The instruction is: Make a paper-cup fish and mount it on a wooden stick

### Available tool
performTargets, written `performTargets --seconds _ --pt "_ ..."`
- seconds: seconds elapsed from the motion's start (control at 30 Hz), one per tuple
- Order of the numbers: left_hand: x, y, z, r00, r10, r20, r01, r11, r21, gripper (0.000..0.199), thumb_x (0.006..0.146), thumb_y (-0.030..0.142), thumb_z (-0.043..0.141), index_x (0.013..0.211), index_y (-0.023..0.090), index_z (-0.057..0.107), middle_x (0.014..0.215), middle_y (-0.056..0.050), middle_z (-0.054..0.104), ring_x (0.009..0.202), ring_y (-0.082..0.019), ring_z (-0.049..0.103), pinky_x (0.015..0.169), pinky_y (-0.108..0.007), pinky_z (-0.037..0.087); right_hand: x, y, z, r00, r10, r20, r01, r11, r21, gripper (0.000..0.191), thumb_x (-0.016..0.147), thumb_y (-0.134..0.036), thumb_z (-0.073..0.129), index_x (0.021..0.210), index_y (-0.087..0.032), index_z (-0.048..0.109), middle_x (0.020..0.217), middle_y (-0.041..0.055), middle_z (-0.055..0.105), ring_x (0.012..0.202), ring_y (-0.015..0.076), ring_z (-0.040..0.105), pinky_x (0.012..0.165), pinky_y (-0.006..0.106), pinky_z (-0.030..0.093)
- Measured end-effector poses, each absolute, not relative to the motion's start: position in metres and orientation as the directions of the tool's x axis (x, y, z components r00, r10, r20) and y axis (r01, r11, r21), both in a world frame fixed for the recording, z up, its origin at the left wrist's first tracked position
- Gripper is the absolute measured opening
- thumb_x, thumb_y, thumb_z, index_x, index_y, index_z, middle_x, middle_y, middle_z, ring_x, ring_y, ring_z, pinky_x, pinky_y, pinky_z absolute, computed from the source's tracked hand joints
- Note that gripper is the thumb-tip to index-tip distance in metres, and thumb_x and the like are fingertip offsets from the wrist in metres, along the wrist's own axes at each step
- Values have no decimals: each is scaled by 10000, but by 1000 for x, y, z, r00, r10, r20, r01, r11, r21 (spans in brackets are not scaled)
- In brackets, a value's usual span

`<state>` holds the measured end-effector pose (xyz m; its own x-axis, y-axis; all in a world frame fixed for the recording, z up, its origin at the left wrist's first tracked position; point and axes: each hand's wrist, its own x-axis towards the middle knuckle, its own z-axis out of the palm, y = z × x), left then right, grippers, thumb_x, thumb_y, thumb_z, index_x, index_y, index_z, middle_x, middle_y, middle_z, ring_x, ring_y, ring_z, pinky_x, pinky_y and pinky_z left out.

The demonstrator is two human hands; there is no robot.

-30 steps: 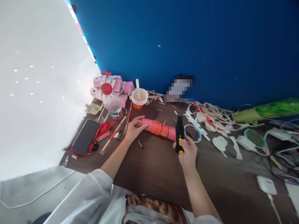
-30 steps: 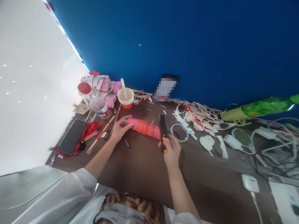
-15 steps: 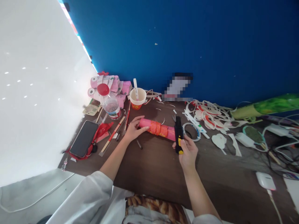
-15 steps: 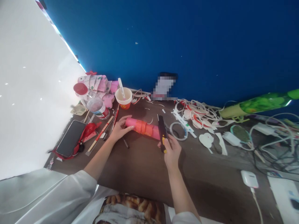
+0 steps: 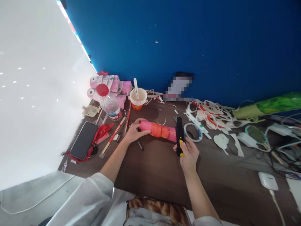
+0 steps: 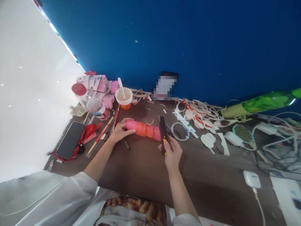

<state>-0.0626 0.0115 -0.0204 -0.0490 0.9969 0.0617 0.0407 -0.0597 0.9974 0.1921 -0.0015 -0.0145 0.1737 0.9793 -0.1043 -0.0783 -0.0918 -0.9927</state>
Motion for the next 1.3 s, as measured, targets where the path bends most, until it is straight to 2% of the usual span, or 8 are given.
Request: performTargets --seconds 0.23,0.43,0.6,0.83,0.9,1.0,1.1,1.3 --pt "-64 12 -19 -19 994 103 21 -103 994 291 686 410 767 751 133 707 1188 -130 576 1086 -218 571 954 -335 456 193 -2 -9 181 975 -127 -73 -115 -991 459 614 -325 808 999 -175 608 547 -55 597 414 100 536 398 225 424" --pt "-65 13 -20 -33 999 42 -10 -43 999 347 686 394 768 917 144 698 1288 -140 537 1153 -242 549 993 -368 441 185 0 -6 187 973 -135 -133 -112 -985 415 614 -319 803 948 -184 597 565 -66 587 410 93 532 405 228 424" --pt "-65 13 -21 -32 996 79 22 -79 997 288 710 403 746 809 136 705 1269 -143 549 1152 -241 548 1016 -375 420 185 -2 -13 163 981 -103 -96 -88 -992 398 659 -328 781 982 -178 601 553 -60 589 435 100 545 446 241 445" --pt "-64 12 -21 -33 996 84 7 -84 996 308 717 431 734 824 143 714 1229 -142 562 1135 -238 552 1008 -378 421 198 -3 5 318 942 103 178 47 -983 384 726 -333 736 1058 -171 633 617 -20 654 476 123 591 495 276 502" --pt "-63 12 -21 -32 997 76 12 -76 997 317 730 441 721 828 140 713 1230 -147 559 1141 -240 549 1014 -381 415 202 2 26 226 947 227 420 115 -900 352 741 -335 720 1049 -173 670 732 33 720 550 160 652 571 325 555" --pt "-62 12 -21 -30 996 84 29 -83 996 323 742 458 705 816 144 707 1228 -143 562 1129 -235 557 1006 -376 421 201 16 60 -197 886 420 674 433 -599 255 759 -316 702 994 -220 724 940 71 757 765 208 719 752 343 577" --pt "-62 12 -22 -28 996 88 47 -87 995 333 748 481 691 810 154 705 1226 -128 567 1116 -224 567 999 -366 431 193 31 86 -492 783 381 678 619 -396 255 831 -296 630 1061 -233 718 956 53 758 797 202 728 758 311 577" --pt "-64 13 -20 -17 995 95 43 -94 995 336 757 471 687 875 157 703 1232 -130 560 1108 -220 580 997 -363 448 183 52 104 -636 721 275 677 693 -248 265 856 -356 599 1062 -246 725 922 44 763 730 200 727 613 283 543"
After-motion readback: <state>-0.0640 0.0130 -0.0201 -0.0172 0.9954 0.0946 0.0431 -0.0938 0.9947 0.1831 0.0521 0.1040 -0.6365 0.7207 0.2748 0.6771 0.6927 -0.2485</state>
